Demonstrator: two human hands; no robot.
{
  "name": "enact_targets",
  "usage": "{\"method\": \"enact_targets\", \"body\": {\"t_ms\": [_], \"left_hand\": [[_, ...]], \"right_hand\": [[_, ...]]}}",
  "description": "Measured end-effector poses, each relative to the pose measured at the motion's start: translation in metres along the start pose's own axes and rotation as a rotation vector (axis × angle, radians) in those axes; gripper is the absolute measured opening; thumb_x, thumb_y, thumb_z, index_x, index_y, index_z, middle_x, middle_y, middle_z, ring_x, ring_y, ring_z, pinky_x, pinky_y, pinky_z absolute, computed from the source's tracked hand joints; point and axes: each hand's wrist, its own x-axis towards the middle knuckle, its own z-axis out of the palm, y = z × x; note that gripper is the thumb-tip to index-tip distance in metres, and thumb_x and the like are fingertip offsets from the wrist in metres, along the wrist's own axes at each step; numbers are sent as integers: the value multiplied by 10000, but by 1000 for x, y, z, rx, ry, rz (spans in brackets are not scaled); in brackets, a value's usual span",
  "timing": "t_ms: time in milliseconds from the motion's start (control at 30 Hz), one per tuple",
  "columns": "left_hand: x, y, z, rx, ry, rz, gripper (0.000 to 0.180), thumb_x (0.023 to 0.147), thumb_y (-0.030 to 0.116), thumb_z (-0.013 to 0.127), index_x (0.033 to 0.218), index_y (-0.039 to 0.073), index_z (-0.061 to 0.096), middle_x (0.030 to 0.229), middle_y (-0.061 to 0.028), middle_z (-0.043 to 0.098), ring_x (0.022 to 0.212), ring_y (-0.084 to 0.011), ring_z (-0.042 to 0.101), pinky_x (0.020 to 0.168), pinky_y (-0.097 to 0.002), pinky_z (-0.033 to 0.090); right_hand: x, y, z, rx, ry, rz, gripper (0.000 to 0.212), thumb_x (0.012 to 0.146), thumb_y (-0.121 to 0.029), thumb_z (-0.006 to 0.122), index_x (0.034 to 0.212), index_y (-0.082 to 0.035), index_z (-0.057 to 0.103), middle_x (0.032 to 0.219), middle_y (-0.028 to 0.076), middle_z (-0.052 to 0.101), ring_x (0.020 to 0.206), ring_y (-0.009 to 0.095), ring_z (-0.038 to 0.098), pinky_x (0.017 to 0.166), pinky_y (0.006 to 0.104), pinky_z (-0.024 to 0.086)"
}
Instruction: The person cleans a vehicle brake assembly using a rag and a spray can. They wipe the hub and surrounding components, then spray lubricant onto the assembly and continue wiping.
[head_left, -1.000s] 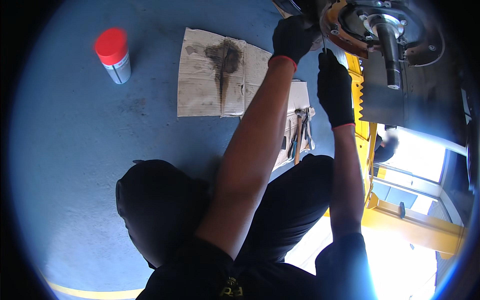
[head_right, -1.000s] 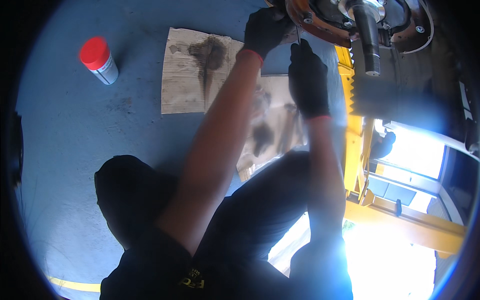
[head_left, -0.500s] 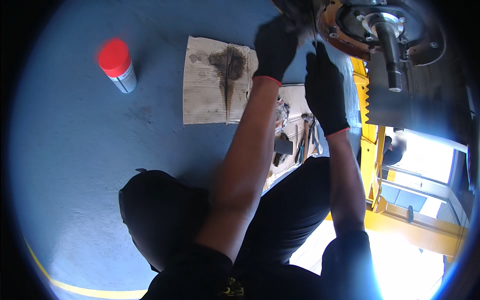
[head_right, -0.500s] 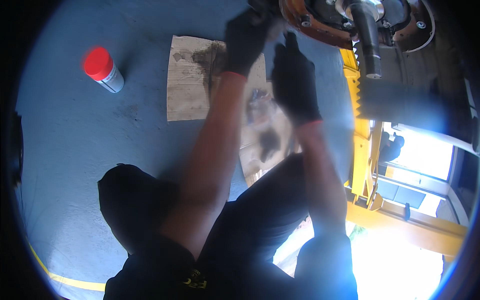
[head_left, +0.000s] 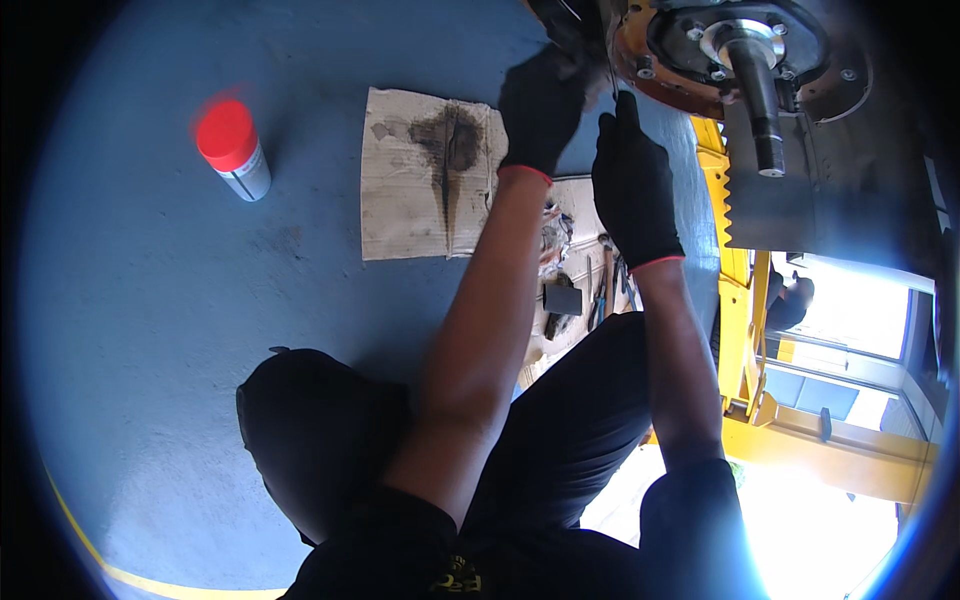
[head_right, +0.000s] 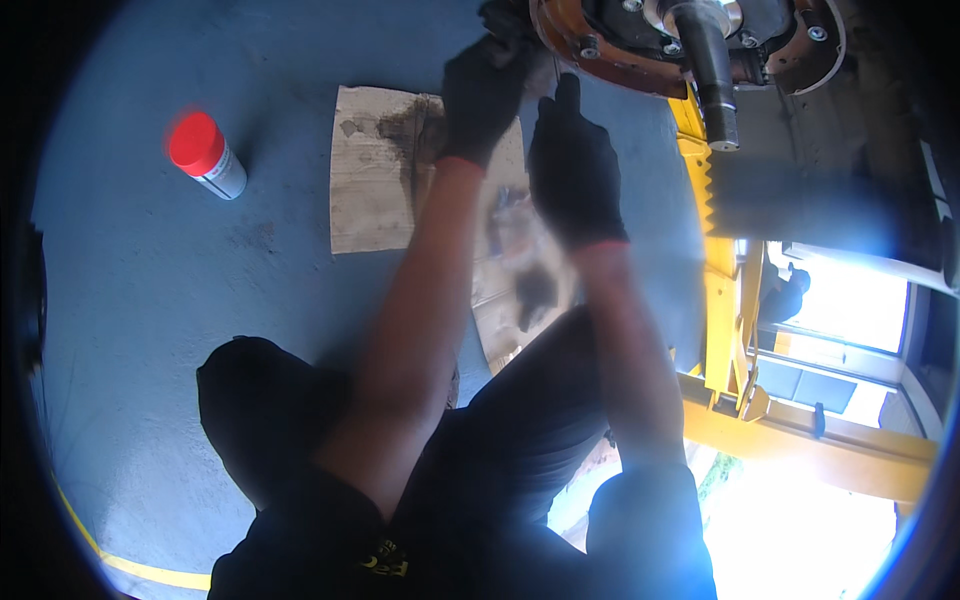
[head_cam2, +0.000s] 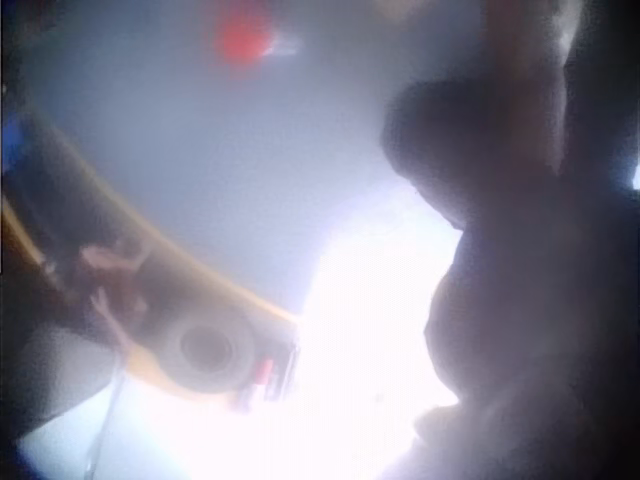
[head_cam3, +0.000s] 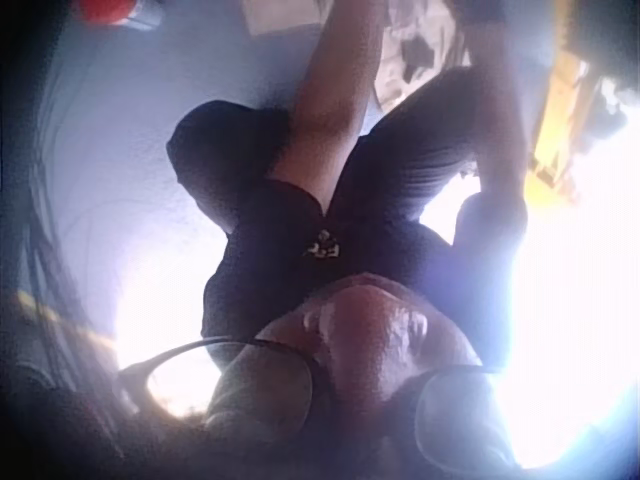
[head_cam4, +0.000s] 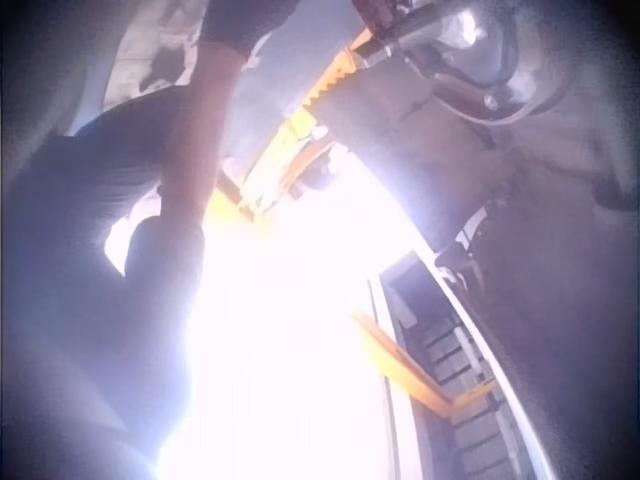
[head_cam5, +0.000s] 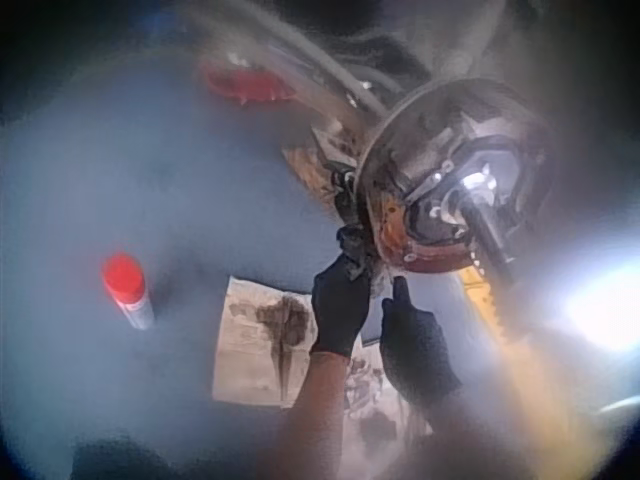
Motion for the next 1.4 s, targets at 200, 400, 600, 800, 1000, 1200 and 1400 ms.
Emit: {"method": "enact_targets", "body": {"t_ms": [200,400,600,800,1000,1200,1400], "left_hand": [[31,18,-16,114,260,334,187,899,249,741,1003,95,764,936,-172,773,869,-394,753,772,-464,594],[16,-10,-10,157,65,247,143,875,189,739,979,97,773,956,-171,781,927,-411,748,804,-501,593],[0,1,8,-114,59,138,398,968,451,774,973,53,783,894,-187,784,852,-341,780,738,-413,588],[13,-2,1,-88,28,135,138,907,210,762,953,80,754,870,-185,751,856,-436,735,733,-496,577],[-32,-1,59,-356,-14,-95,287,946,283,831,1079,30,796,971,-203,802,970,-423,769,862,-450,594],[-24,3,48,-588,-127,-281,268,973,215,811,1137,5,779,1061,-197,811,987,-350,792,860,-408,597],[-29,8,51,-685,175,-140,275,1028,237,770,1133,-17,770,1074,-158,821,979,-307,800,839,-382,602]], "right_hand": [[6,-6,-6,-18,258,-276,318,962,-74,607,1273,-15,645,1382,221,624,1179,411,665,981,549,533],[1,-3,9,100,185,-81,325,960,-77,607,1273,-3,651,1313,261,664,900,437,738,827,548,589],[1,13,4,74,252,-175,186,985,-84,576,1122,-2,671,1326,286,646,920,450,731,828,556,579],[9,11,6,145,328,-237,315,1066,-109,572,1357,-11,643,1064,245,729,904,418,729,798,509,568],[-6,65,0,-49,70,97,444,1063,-82,596,1505,-35,605,1092,229,783,971,418,747,840,490,589],[-53,102,-1,-138,130,-87,441,1104,-75,574,1544,-81,611,1112,128,784,728,176,674,632,344,528],[-45,103,4,-113,141,-240,460,1141,-69,541,1599,-104,572,833,-21,684,584,-22,430,494,179,341]]}}
